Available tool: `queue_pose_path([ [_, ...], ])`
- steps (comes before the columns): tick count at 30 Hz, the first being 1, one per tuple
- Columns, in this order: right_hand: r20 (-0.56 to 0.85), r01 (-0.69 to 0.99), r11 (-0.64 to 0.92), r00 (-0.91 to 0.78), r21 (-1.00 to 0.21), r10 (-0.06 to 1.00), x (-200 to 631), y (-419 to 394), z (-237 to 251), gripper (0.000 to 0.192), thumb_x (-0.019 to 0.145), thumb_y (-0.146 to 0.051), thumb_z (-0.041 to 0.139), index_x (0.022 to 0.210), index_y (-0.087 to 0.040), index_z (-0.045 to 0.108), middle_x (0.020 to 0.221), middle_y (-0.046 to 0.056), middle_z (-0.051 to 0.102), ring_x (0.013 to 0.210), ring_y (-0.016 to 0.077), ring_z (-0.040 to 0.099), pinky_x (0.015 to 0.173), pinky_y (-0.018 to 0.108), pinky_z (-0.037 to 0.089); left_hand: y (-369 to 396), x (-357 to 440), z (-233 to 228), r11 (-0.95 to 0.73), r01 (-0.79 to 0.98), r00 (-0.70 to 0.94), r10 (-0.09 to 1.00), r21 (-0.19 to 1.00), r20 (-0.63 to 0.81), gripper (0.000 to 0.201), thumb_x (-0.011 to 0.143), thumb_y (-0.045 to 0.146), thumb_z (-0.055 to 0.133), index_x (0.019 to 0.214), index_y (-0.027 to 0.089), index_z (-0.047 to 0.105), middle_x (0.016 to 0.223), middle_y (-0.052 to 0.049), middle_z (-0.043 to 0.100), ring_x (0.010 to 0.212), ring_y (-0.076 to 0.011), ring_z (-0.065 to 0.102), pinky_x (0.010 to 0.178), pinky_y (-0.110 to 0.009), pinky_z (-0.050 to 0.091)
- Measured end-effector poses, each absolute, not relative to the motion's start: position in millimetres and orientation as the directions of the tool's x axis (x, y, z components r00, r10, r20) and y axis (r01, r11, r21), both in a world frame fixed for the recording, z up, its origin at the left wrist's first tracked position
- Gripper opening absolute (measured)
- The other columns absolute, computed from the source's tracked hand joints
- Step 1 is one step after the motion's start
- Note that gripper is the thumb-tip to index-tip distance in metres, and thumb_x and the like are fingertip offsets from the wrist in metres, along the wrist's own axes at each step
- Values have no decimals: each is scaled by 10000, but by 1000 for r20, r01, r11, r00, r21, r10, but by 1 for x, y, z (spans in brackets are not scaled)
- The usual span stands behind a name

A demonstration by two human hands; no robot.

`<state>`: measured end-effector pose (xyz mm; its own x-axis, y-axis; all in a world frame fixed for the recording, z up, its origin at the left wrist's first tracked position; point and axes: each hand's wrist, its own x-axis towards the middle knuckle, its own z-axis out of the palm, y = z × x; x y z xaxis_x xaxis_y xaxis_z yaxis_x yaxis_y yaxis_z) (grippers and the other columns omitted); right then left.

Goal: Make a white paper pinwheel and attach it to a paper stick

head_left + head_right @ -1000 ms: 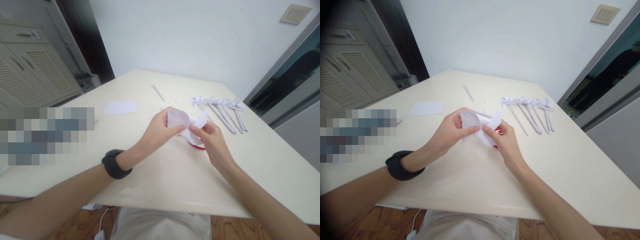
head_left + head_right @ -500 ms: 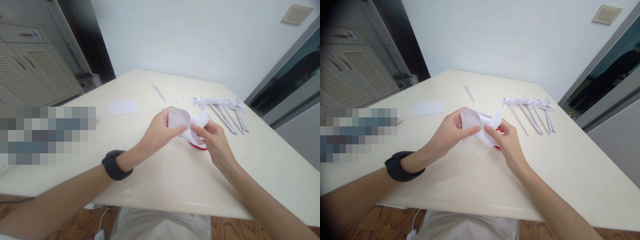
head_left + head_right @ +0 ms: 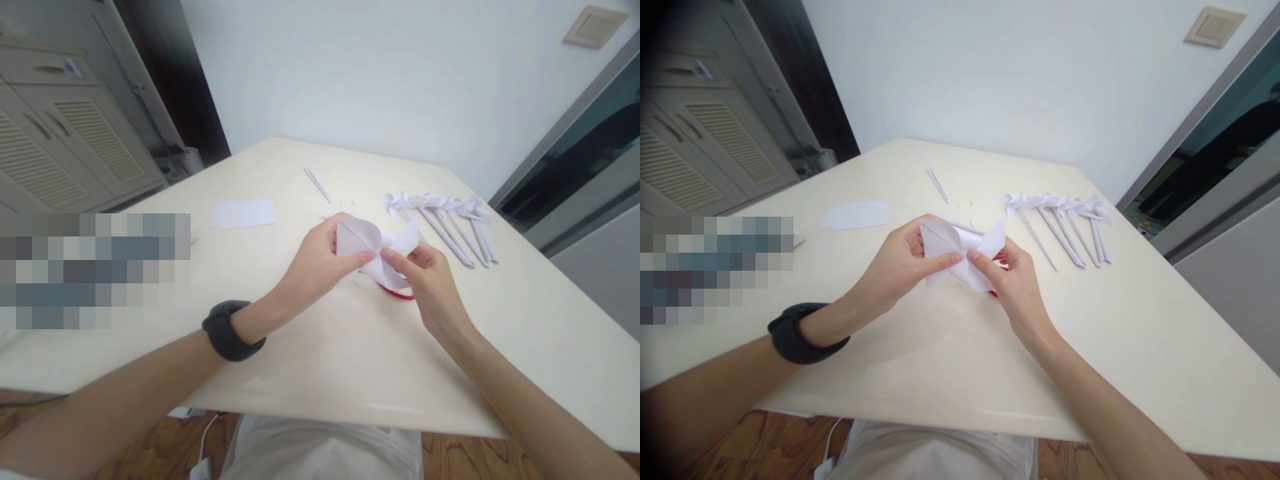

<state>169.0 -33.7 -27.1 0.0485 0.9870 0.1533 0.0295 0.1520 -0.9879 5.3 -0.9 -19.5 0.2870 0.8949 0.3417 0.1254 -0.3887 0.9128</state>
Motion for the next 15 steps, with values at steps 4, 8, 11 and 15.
queue_pose_path([
  [4, 146, 43, 144, 34, -989, 989, 169, -34, -27, 194, 767, -390, 662, 835, -210, 632, 756, 2, 578, 779, 176, 576, 695, 296, 444, -2, 6, -19, -387, 145, 274, 900, 911, 339, 223, 733, 226, 642, 943, 185, 581, 897, -26, 650, 832, -188, 615, 684, -290, 472],
  [8, 150, 55, 149, 25, -987, 988, 169, -34, -27, 202, 765, -401, 663, 824, -211, 627, 783, 4, 576, 790, 175, 577, 697, 293, 445, -3, 6, -17, -389, 155, 261, 903, 908, 342, 201, 725, 201, 639, 916, 187, 576, 871, -14, 640, 811, -178, 608, 672, -279, 463],
  [11, 161, 61, 159, 38, -985, 986, 169, -34, -27, 207, 750, -397, 680, 781, -204, 611, 769, -1, 571, 773, 168, 576, 692, 289, 444, -3, 6, -16, -393, 154, 270, 899, 907, 344, 204, 724, 200, 638, 918, 187, 576, 883, -15, 640, 819, -177, 607, 679, -277, 462],
  [15, 156, 64, 155, 24, -986, 987, 170, -35, -26, 214, 762, -407, 658, 853, -216, 629, 814, 7, 596, 765, 165, 564, 665, 284, 440, -3, 6, -17, -384, 148, 265, 903, 911, 337, 212, 721, 223, 645, 918, 186, 575, 874, -18, 639, 814, -181, 607, 665, -277, 464],
])
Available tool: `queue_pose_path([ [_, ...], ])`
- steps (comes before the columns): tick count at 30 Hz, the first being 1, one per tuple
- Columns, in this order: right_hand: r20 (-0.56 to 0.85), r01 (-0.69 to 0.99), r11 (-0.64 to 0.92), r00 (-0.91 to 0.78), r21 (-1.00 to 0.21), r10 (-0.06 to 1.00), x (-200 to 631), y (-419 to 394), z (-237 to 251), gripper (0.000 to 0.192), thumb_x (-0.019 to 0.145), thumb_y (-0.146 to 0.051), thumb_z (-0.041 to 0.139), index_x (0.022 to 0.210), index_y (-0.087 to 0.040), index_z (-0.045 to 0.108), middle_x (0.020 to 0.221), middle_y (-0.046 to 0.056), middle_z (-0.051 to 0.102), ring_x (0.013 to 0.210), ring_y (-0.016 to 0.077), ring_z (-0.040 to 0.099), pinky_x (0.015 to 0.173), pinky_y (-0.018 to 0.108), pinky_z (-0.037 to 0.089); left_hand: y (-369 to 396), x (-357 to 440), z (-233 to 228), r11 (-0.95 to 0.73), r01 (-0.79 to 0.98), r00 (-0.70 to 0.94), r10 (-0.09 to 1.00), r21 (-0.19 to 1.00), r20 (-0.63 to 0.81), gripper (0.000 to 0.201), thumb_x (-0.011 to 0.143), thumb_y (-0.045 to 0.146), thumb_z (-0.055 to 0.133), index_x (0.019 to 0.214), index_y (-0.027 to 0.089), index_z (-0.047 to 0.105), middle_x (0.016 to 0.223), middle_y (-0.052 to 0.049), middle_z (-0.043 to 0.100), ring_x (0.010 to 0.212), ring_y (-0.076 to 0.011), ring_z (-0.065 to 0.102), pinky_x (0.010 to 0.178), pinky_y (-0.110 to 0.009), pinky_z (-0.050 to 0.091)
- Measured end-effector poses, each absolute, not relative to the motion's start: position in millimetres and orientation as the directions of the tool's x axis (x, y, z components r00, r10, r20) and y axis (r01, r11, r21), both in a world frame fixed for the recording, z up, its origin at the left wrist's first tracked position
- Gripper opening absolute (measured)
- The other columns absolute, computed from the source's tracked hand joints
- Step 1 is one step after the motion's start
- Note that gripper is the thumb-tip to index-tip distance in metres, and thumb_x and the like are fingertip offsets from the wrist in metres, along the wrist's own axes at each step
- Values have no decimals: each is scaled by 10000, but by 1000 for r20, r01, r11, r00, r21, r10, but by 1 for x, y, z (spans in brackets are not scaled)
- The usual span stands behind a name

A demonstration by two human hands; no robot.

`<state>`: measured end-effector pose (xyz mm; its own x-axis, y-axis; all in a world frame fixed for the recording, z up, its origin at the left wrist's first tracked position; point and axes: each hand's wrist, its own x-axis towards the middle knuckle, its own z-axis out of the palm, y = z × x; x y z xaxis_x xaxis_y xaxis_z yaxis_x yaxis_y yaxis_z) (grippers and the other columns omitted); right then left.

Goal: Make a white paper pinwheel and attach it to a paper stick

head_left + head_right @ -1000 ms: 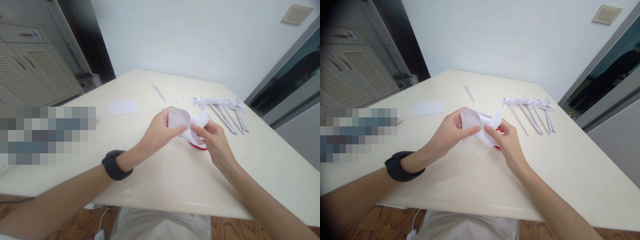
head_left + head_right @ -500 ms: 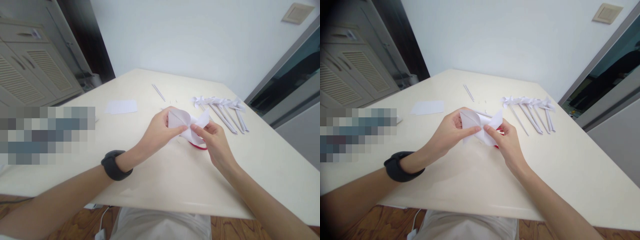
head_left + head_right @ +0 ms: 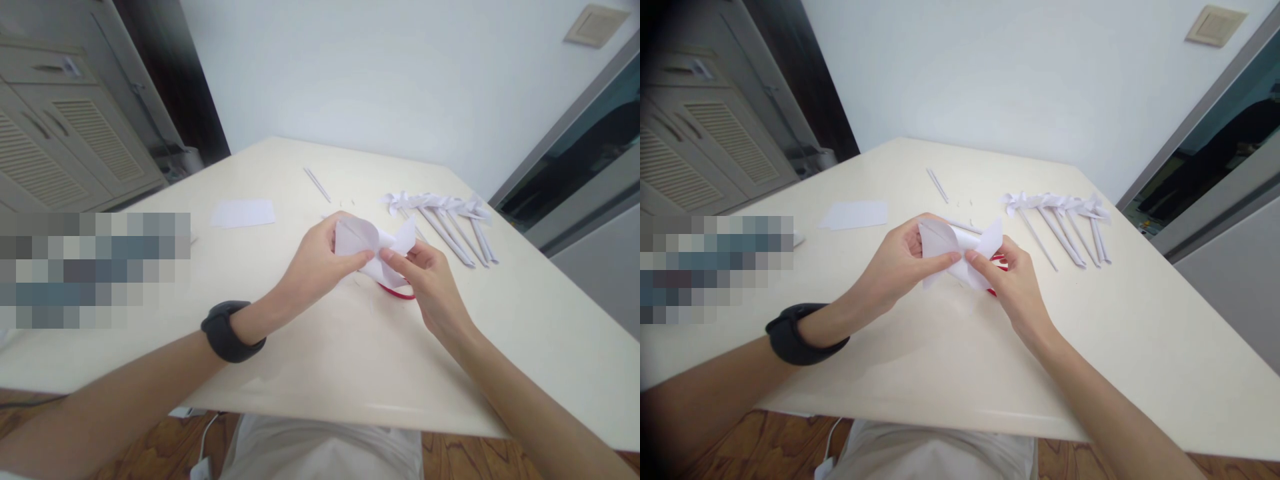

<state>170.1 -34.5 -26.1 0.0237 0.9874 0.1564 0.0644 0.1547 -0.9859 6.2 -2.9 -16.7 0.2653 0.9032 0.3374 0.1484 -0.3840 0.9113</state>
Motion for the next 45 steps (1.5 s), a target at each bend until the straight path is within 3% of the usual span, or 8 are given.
queue_pose_path([
  [5, 162, 92, 158, 30, -983, 986, 171, -35, -26, 227, 779, -407, 628, 909, -221, 642, 924, 30, 624, 808, 174, 547, 634, 272, 437, -3, 6, -17, -370, 135, 256, 909, 919, 328, 214, 719, 225, 647, 917, 189, 573, 879, -16, 640, 803, -178, 607, 655, -277, 465],
  [14, 182, 115, 174, 65, -978, 981, 170, -34, -30, 215, 774, -410, 634, 843, -207, 621, 831, 16, 609, 752, 165, 565, 638, 278, 440, -1, 5, -18, -378, 159, 264, 906, 912, 330, 237, 709, 212, 648, 932, 192, 568, 901, -23, 638, 849, -199, 610, 689, -295, 469],
  [35, 302, 280, 276, 56, -920, 952, 167, -34, -31, 180, 792, -365, 610, 859, -199, 630, 917, 37, 620, 861, 178, 553, 721, 281, 448, 0, 4, -20, -373, 166, 281, 905, 913, 319, 264, 711, 233, 668, 953, 192, 572, 921, -35, 645, 849, -204, 609, 691, -306, 470],
  [45, 240, 183, 223, 74, -957, 968, 169, -35, -28, 216, 777, -387, 627, 870, -193, 645, 911, 35, 635, 792, 164, 563, 682, 277, 446, -2, 7, -20, -315, 25, 309, 905, 949, 292, 228, 757, 213, 623, 975, 187, 564, 926, -35, 657, 836, -189, 636, 673, -279, 499],
])
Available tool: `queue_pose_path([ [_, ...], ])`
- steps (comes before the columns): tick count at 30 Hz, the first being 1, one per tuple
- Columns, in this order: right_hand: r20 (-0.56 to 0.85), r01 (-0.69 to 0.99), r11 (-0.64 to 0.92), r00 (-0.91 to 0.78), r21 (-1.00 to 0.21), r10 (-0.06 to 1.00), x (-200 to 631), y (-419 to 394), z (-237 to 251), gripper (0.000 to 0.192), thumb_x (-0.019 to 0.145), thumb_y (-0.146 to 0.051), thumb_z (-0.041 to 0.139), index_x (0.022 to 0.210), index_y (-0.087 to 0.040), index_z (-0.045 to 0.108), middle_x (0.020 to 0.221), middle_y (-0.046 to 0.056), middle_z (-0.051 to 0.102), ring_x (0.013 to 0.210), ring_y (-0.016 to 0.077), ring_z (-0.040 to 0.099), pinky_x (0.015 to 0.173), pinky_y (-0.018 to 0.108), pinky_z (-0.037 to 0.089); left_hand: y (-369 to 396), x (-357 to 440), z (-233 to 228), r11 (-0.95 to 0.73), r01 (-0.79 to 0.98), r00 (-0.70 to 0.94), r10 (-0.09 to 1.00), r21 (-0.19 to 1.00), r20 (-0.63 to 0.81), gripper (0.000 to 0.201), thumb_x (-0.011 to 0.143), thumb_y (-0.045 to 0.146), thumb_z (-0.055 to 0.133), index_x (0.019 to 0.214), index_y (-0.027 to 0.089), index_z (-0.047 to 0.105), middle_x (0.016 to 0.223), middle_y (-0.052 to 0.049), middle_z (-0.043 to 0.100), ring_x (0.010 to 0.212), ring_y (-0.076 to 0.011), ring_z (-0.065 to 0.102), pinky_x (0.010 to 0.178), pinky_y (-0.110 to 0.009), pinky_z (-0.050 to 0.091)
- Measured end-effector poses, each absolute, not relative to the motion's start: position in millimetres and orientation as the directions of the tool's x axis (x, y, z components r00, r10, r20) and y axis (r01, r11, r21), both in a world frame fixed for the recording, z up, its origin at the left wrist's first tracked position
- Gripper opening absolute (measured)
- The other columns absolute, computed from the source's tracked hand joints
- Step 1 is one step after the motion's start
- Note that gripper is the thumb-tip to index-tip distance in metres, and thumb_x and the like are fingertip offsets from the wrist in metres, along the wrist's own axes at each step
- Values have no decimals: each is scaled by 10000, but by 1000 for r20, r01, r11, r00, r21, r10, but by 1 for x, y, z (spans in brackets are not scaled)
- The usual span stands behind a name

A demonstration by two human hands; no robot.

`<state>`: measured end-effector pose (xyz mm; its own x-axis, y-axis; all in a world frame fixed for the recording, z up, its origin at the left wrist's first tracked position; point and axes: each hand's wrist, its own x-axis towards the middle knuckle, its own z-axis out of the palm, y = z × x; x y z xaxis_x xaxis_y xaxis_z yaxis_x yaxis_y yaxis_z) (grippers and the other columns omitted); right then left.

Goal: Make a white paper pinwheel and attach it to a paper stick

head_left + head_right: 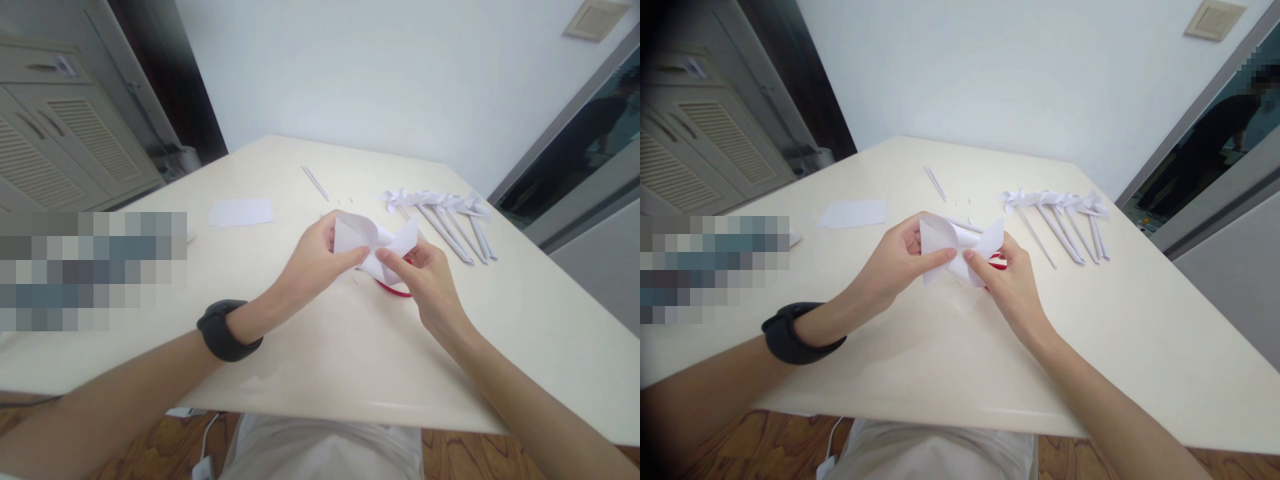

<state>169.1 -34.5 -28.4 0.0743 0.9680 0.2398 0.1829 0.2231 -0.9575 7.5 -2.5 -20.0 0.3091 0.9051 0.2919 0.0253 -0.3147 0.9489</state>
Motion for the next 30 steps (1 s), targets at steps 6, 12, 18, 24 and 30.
queue_pose_path([
  [6, 235, 159, 217, 103, -963, 967, 173, -32, -30, 272, 776, -403, 627, 935, -186, 670, 941, 58, 682, 828, 197, 598, 728, 308, 458, -3, 8, -17, -285, -86, 303, 905, 955, 298, 180, 798, 219, 578, 969, 165, 556, 943, -49, 667, 872, -178, 645, 754, -288, 515],
  [12, 169, 50, 165, 106, -985, 980, 173, -30, -28, 293, 763, -406, 635, 945, -184, 688, 951, 63, 701, 816, 208, 615, 713, 309, 458, -1, 6, -16, -422, -1, 129, 899, 907, 418, 89, 784, 226, 605, 837, 183, 548, 890, -24, 619, 844, -154, 611, 737, -264, 513],
  [18, 126, -7, 127, 84, -992, 988, 174, -31, -27, 257, 762, -403, 647, 890, -181, 675, 863, 44, 678, 757, 179, 575, 676, 284, 431, -14, 8, -9, -695, 193, 168, 719, 693, 674, 72, 795, 126, 573, 799, 195, 593, 835, -16, 596, 779, -137, 568, 707, -264, 496],
  [24, 130, -34, 133, 73, -991, 989, 173, -33, -25, 232, 759, -395, 656, 850, -182, 660, 804, 24, 634, 702, 153, 520, 636, 265, 399, -12, 9, -14, -782, 311, 281, 619, 541, 733, 194, 762, 45, 554, 828, 217, 616, 853, -13, 611, 771, -142, 549, 701, -280, 471],
  [30, 131, -56, 136, 81, -989, 988, 173, -33, -24, 244, 751, -391, 671, 857, -171, 668, 761, 17, 608, 677, 137, 488, 599, 249, 380, -11, 6, -11, -803, 219, 361, 594, 554, 719, 107, 808, 189, 587, 908, 203, 620, 913, -45, 608, 855, -170, 557, 748, -295, 481],
])
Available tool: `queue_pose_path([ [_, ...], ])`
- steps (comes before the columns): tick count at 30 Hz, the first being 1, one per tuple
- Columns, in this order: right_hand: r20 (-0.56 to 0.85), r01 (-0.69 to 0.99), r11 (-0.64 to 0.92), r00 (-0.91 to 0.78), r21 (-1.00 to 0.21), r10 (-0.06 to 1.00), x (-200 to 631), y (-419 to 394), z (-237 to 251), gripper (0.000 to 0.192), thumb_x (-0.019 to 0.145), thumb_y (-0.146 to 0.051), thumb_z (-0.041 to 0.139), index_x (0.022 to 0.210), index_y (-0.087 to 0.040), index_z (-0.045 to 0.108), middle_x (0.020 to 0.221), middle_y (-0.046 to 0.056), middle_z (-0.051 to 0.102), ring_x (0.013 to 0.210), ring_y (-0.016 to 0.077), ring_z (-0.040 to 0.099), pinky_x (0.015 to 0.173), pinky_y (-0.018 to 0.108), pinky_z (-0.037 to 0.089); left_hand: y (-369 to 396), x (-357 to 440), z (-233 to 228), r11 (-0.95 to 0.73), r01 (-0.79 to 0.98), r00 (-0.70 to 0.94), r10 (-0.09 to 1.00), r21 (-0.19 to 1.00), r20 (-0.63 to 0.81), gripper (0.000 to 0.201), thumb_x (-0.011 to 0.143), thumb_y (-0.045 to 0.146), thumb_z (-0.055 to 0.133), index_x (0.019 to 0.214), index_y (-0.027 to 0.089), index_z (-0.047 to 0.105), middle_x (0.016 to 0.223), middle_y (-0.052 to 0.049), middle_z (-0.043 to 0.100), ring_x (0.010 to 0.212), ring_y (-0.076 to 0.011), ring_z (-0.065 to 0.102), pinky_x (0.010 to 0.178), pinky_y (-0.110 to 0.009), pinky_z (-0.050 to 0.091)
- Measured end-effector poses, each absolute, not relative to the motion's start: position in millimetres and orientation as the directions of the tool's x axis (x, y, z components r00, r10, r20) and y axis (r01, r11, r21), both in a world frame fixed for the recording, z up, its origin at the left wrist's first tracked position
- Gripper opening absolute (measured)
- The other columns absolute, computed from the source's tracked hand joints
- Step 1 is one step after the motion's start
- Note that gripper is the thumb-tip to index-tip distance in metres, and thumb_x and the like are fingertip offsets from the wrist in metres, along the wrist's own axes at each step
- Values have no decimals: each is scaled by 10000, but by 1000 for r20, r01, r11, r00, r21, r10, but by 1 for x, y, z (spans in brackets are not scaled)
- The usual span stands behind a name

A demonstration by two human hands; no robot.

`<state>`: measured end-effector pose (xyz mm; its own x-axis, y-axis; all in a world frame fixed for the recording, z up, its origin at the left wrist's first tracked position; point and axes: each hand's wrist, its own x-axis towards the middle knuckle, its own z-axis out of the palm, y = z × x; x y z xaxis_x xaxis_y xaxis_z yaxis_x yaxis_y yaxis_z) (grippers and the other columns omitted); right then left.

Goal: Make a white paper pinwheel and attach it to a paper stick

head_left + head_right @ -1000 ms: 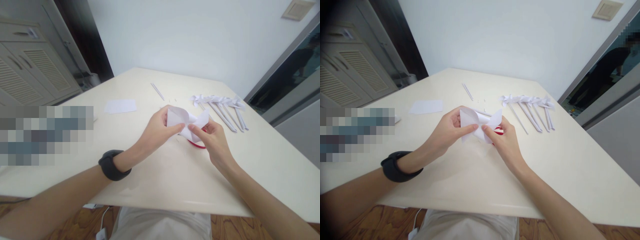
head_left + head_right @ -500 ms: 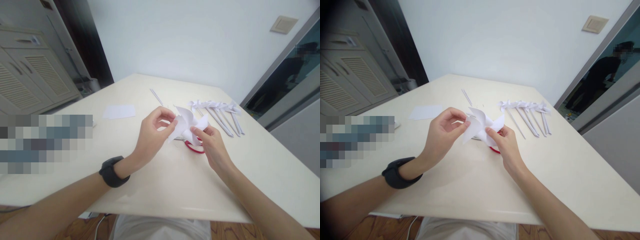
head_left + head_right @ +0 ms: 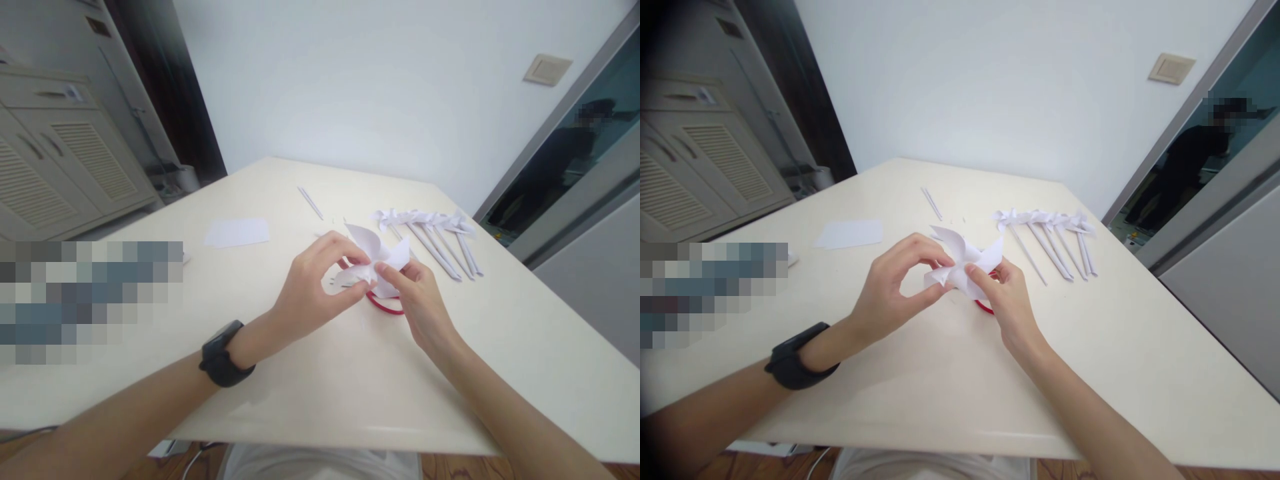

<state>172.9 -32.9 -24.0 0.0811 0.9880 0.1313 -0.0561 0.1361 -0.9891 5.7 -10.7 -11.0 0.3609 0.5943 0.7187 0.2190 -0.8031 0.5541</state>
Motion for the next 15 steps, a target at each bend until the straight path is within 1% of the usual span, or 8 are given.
queue_pose_path([
  [2, 136, -57, 141, 89, -988, 987, 173, -33, -24, 244, 757, -387, 665, 869, -170, 670, 750, 12, 605, 666, 131, 482, 588, 244, 375, -12, 4, -9, -811, 133, 392, 571, 570, 721, 158, 873, 269, 510, 945, 198, 631, 944, -61, 611, 903, -181, 556, 780, -307, 483],
  [4, 152, -50, 157, 95, -986, 984, 173, -33, -23, 232, 764, -375, 661, 873, -170, 672, 742, 4, 602, 656, 120, 469, 586, 238, 367, -13, 4, -8, -792, 76, 389, 583, 606, 713, 197, 900, 295, 472, 938, 196, 638, 946, -66, 610, 913, -180, 556, 787, -307, 487],
  [7, 171, -40, 175, 93, -984, 981, 173, -33, -24, 212, 772, -361, 657, 862, -170, 674, 730, -3, 594, 642, 107, 454, 588, 236, 356, -12, 6, -9, -722, 42, 361, 656, 691, 663, 88, 851, 250, 572, 882, 195, 634, 918, -50, 594, 891, -167, 559, 773, -288, 494],
  [9, 172, -43, 176, 90, -983, 981, 173, -33, -24, 209, 773, -361, 656, 854, -170, 675, 723, -3, 589, 634, 105, 450, 583, 237, 353, -11, 7, -9, -668, 12, 370, 695, 744, 617, 54, 822, 222, 615, 864, 192, 628, 920, -43, 581, 902, -163, 557, 800, -290, 493],
  [12, 163, -54, 168, 89, -984, 983, 173, -34, -24, 213, 769, -367, 659, 850, -170, 673, 725, -1, 588, 630, 106, 444, 569, 233, 349, -8, 8, -9, -591, -33, 398, 732, 806, 553, 78, 789, 202, 652, 857, 187, 618, 934, -39, 563, 930, -162, 549, 843, -297, 486],
  [15, 158, -41, 163, 94, -986, 983, 173, -34, -24, 220, 764, -375, 663, 850, -173, 673, 738, 1, 597, 631, 109, 446, 566, 231, 349, -6, 9, -10, -521, -65, 403, 766, 851, 500, 98, 770, 193, 669, 840, 185, 600, 907, -26, 543, 916, -156, 542, 850, -294, 479],
])
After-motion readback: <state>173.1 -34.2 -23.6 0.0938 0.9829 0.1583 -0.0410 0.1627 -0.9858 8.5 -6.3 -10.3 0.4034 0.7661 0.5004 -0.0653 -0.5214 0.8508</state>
